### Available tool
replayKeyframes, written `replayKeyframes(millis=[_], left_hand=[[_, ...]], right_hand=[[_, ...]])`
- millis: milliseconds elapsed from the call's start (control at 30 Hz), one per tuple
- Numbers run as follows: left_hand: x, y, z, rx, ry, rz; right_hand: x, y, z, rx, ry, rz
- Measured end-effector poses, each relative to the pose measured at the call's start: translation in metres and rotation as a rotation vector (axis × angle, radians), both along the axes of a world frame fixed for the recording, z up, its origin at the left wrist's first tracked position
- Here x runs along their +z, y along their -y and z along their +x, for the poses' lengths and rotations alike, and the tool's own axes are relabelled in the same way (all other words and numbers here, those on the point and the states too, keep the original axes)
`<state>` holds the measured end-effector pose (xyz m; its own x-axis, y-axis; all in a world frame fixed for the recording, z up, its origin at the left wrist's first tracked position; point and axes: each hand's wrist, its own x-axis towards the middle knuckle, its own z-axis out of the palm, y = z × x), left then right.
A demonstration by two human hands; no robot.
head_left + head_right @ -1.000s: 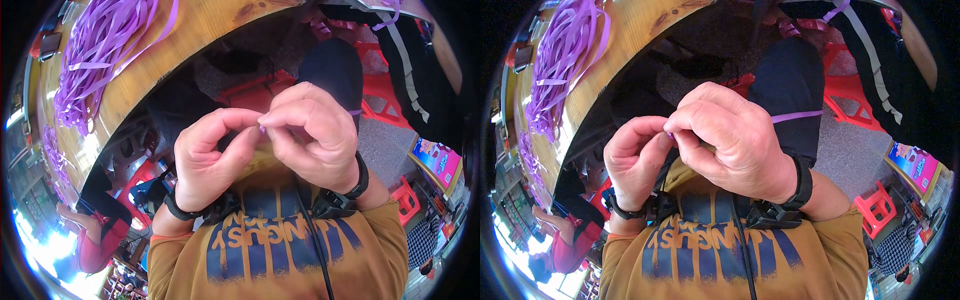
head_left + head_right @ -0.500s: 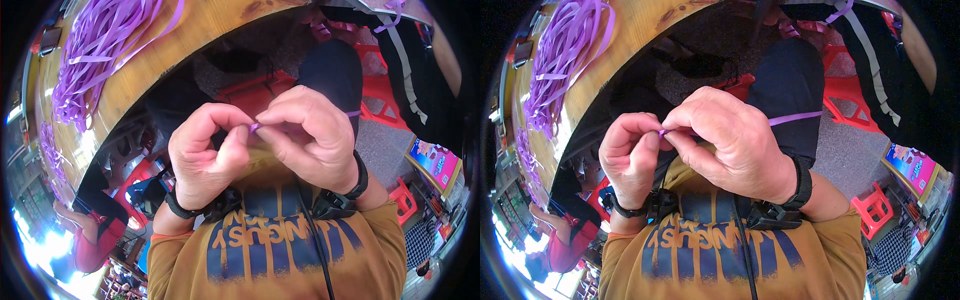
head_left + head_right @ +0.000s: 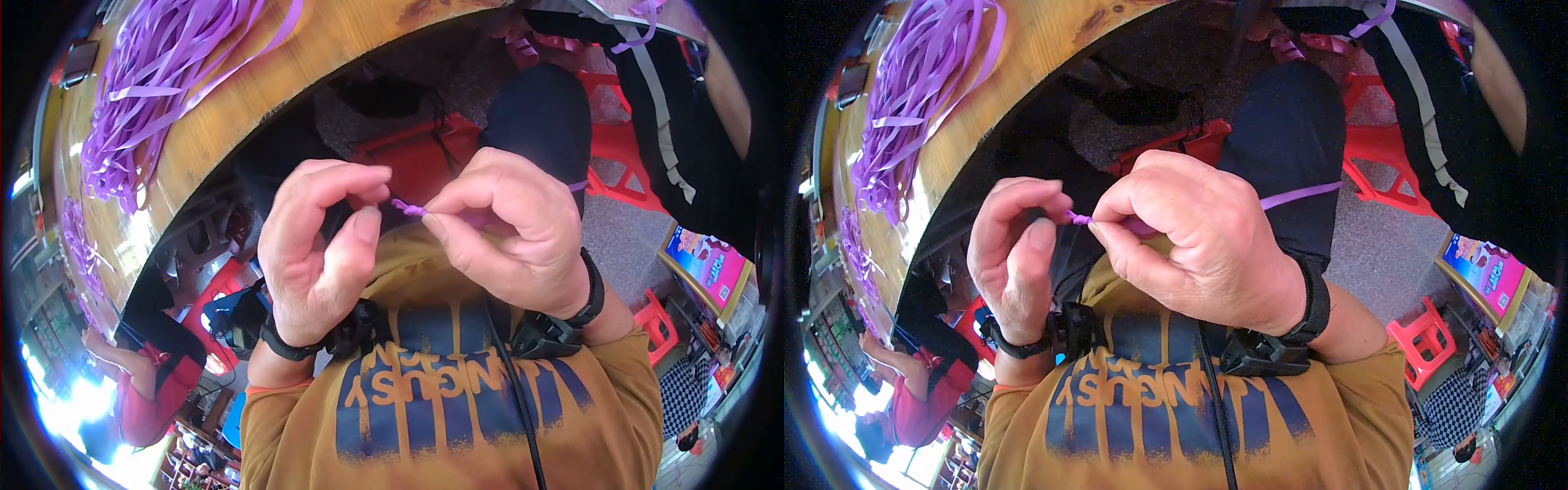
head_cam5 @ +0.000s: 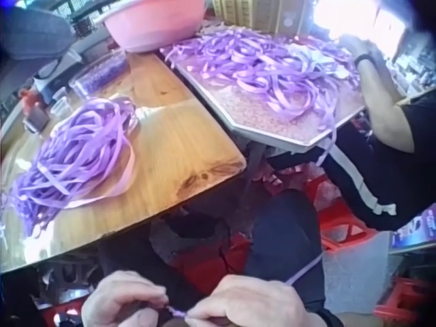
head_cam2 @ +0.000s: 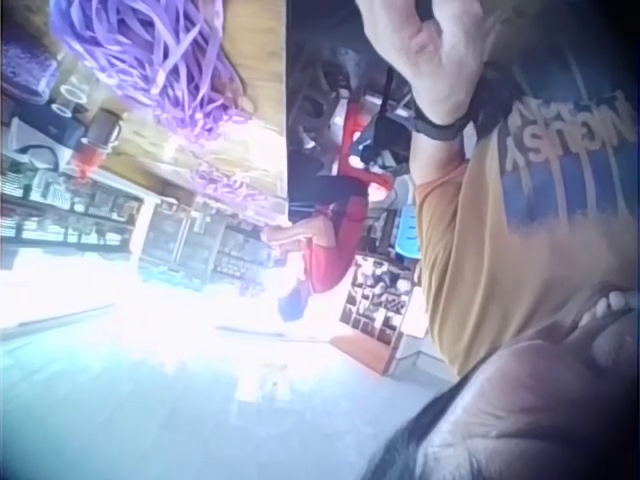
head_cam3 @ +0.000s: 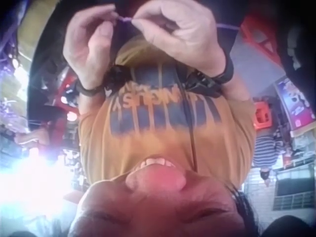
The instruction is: The person threads a small purple bead onto a purple ribbon and ties a knot to secure it before placing it on a pile.
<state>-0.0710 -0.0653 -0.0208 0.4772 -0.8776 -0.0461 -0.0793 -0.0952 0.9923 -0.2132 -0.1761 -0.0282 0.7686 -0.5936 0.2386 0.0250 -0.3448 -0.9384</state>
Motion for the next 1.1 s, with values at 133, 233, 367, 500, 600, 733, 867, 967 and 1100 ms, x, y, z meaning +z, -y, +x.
replayKeyframes(millis=[133, 233, 367, 500, 600, 733, 867, 967, 1100], left_hand=[[0.007, 0.008, 0.005, -0.229, 0.785, -0.146], [0.0, 0.011, 0.004, -0.246, 0.976, -0.195], [0.001, 0.01, 0.007, -0.293, 1.068, -0.117], [0.0, 0.004, 0.012, -0.346, 0.932, -0.12], [-0.001, 0.003, 0.022, -0.401, 0.632, -0.114], [-0.004, -0.007, 0.024, -0.298, -0.12, 0.035], [0.0, 0.027, -0.002, -0.553, -0.548, -0.013], [0.017, 0.048, -0.005, -0.815, -0.649, 0.072], [0.01, 0.033, 0.009, -0.772, -0.185, -0.111]], right_hand=[[0.0, 0.0, 0.001, 0.033, -0.012, 0.008], [-0.003, -0.001, 0.001, 0.03, 0.007, 0.012], [0.0, -0.004, -0.004, 0.12, -0.029, 0.1], [0.006, -0.003, -0.007, 0.156, -0.068, 0.181], [0.007, 0.002, -0.01, 0.138, -0.061, 0.192], [0.014, 0.007, -0.011, 0.13, -0.054, 0.261], [0.023, 0.008, 0.005, 0.185, 0.156, 0.385], [0.04, 0.004, 0.014, 0.142, 0.445, 0.559], [0.066, 0.038, -0.015, 0.097, 0.641, 0.684]])
